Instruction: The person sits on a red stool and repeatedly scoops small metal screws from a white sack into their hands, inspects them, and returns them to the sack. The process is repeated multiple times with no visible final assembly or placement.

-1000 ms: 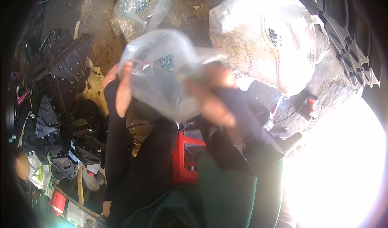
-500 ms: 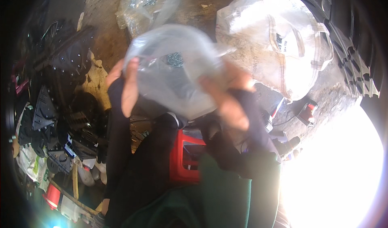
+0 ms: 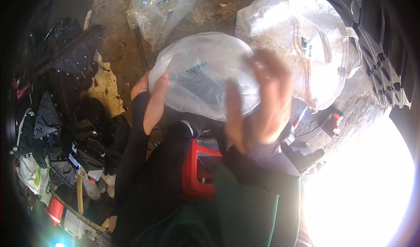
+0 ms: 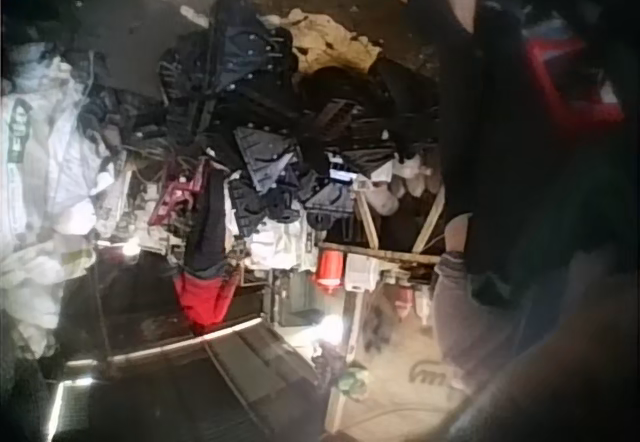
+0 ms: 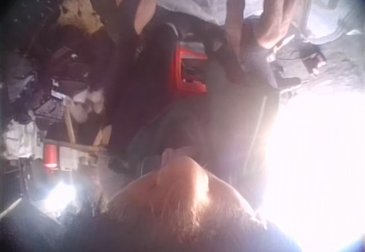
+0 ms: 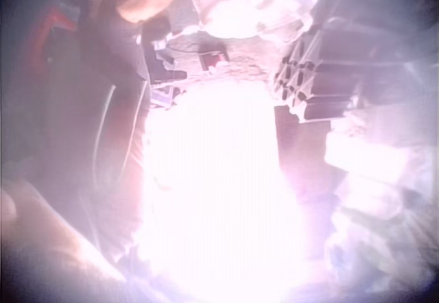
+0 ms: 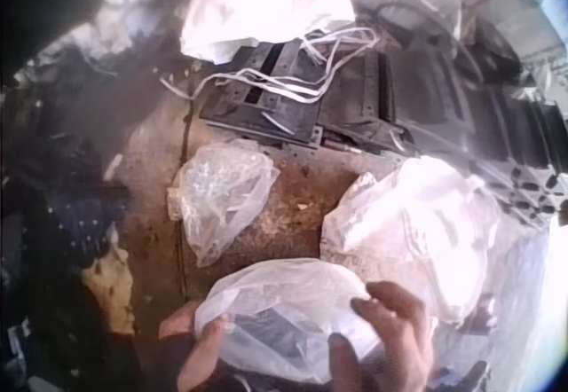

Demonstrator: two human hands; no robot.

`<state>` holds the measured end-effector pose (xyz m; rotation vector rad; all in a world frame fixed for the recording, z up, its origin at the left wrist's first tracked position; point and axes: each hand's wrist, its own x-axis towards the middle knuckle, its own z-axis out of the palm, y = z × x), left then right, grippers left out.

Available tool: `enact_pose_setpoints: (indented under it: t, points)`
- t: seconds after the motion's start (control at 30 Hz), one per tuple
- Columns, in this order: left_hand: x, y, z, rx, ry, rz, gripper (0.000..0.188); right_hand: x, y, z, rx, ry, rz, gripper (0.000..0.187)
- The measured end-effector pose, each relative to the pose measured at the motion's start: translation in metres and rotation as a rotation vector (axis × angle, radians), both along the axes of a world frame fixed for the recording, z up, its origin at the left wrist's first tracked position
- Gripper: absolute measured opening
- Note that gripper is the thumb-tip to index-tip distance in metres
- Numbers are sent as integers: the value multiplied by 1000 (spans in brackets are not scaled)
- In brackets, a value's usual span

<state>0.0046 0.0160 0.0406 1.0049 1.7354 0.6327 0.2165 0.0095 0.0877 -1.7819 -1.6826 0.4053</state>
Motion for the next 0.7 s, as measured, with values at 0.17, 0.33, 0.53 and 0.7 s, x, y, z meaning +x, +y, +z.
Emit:
enact_pose_setpoints:
  t: [0.17, 0.33, 0.53, 0.7]
  points:
    - [1, 9, -3, 100, 71, -99, 32, -31, 14, -52, -569, 233, 463, 33]
    - [3, 10, -5, 105, 89, -56, 30, -29, 29, -122, -641, -157, 433, 26]
    - [6, 3, -8, 114, 41, -47, 26, -59, 23, -168, -576, -310, 557, 13]
    - [7, -4, -18, 150, 47, -59, 24, -66, -5, -212, 17, -238, 575, 18]
